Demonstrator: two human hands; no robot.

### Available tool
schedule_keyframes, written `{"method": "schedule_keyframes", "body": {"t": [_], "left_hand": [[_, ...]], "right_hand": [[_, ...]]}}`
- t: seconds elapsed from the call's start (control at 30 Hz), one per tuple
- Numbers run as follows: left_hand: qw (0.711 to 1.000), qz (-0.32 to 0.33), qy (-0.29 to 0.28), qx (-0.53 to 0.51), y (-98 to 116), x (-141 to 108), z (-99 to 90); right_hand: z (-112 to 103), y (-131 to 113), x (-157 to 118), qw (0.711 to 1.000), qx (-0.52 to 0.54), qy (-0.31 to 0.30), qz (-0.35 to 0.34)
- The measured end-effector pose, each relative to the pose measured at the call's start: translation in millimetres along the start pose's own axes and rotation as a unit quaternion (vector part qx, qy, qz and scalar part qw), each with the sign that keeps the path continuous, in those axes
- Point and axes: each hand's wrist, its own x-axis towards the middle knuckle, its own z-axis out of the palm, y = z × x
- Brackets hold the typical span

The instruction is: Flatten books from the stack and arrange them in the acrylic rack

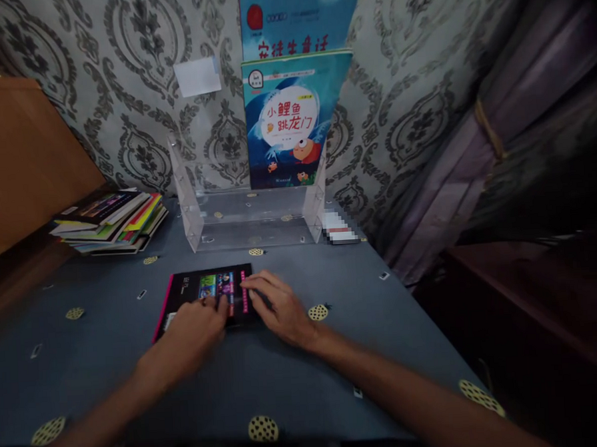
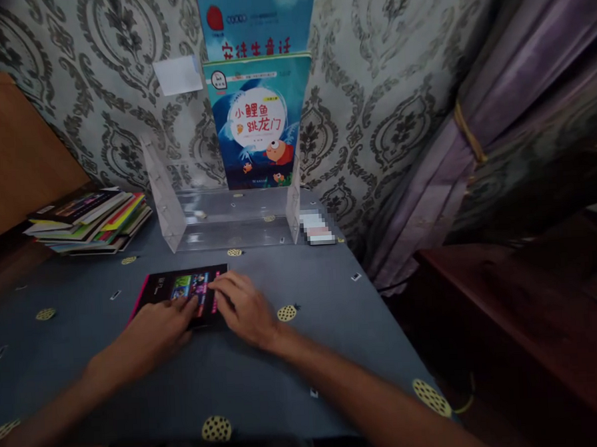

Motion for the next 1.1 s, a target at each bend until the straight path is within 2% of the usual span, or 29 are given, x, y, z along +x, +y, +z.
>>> {"method": "schedule_keyframes", "body": {"t": [0.1, 0.2, 0.33, 0.47, 0.53, 0.63, 0.77, 1.1], "left_hand": [[0.994, 0.062, 0.083, -0.022, 28, 9, 0.2], [0.984, 0.114, 0.13, -0.05, 35, 15, 1.0], [0.973, 0.118, 0.15, -0.127, 10, 28, 7.2], [0.948, 0.077, 0.248, -0.183, -22, 47, 30.8], [0.941, 0.071, 0.272, -0.186, -29, 53, 43.3], [0.942, 0.07, 0.277, -0.174, -30, 56, 52.6], [0.946, 0.073, 0.272, -0.162, -27, 55, 50.7], [0.956, 0.044, 0.242, -0.157, -27, 55, 52.2]], "right_hand": [[-8, 9, 2, 0.999, -0.032, 0.006, 0.007], [-14, 20, 4, 0.999, -0.043, -0.001, 0.026], [-11, 31, 3, 0.993, -0.101, -0.059, 0.029], [-6, 36, 0, 0.979, -0.153, -0.131, 0.019], [-6, 35, 0, 0.973, -0.168, -0.156, 0.021], [-9, 34, 4, 0.963, -0.194, -0.184, 0.032], [-16, 38, 10, 0.95, -0.23, -0.205, 0.057], [-21, 49, 13, 0.94, -0.274, -0.181, 0.094]]}}
